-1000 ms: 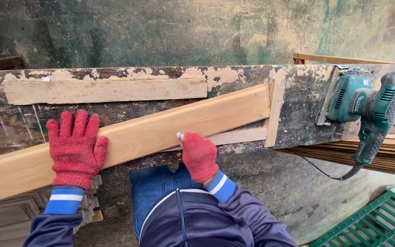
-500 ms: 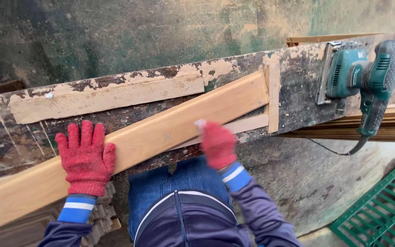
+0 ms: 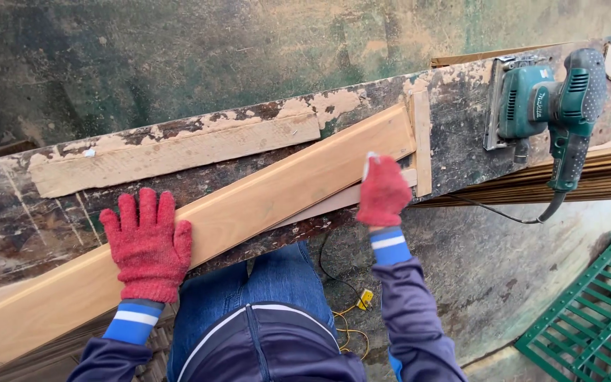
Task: Sanding a long wooden board using a hand sanding block and an electric orbital sander.
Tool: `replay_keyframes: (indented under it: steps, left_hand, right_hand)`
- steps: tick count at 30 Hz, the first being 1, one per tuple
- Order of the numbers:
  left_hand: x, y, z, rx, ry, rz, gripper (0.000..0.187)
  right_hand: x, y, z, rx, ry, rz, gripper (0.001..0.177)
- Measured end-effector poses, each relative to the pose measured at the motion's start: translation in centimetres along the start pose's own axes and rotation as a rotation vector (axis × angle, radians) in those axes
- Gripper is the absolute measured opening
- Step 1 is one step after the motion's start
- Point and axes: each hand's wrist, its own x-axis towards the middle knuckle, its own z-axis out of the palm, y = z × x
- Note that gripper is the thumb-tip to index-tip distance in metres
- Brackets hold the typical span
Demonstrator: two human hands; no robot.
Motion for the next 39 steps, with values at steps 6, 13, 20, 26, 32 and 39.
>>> replay_keyframes:
  steps: [6, 13, 20, 26, 32, 39]
  left_hand:
    - [0.2, 0.0, -0.6, 0.006, -0.046, -0.011, 0.061]
    - [-0.1, -0.3, 0.3, 0.006, -0.006, 0.014, 0.063]
    - [-0.3, -0.2, 0.4, -0.010, -0.022, 0.003, 0.065]
    - [-0.3, -0.1, 0.2, 0.114, -0.047, 0.001, 0.062]
    - [-1.6, 0.5, 0.2, 0.193, -0.009, -0.160, 0.072]
    - [-10.4, -1.5, 0.5, -0.167, 0.496, -1.240, 0.102]
  right_hand:
    - [-1.7, -10.6, -8.8, 0.158, -0.243, -0.005, 0.020]
    - [1.5, 2.0, 0.3, 0.105, -0.256, 0.099, 0.017]
    - [-0.9, -9.5, -8.9, 0.355, -0.027, -0.178, 0.004]
    - [-1.2, -6.6, -3.0, 0.400, -0.298, -0.293, 0.014]
    - [6.0, 17.7, 9.2, -0.226, -0.014, 0.018, 0.018]
    - [6.5, 21.9, 8.6, 0.407, -0.361, 0.135, 0.031]
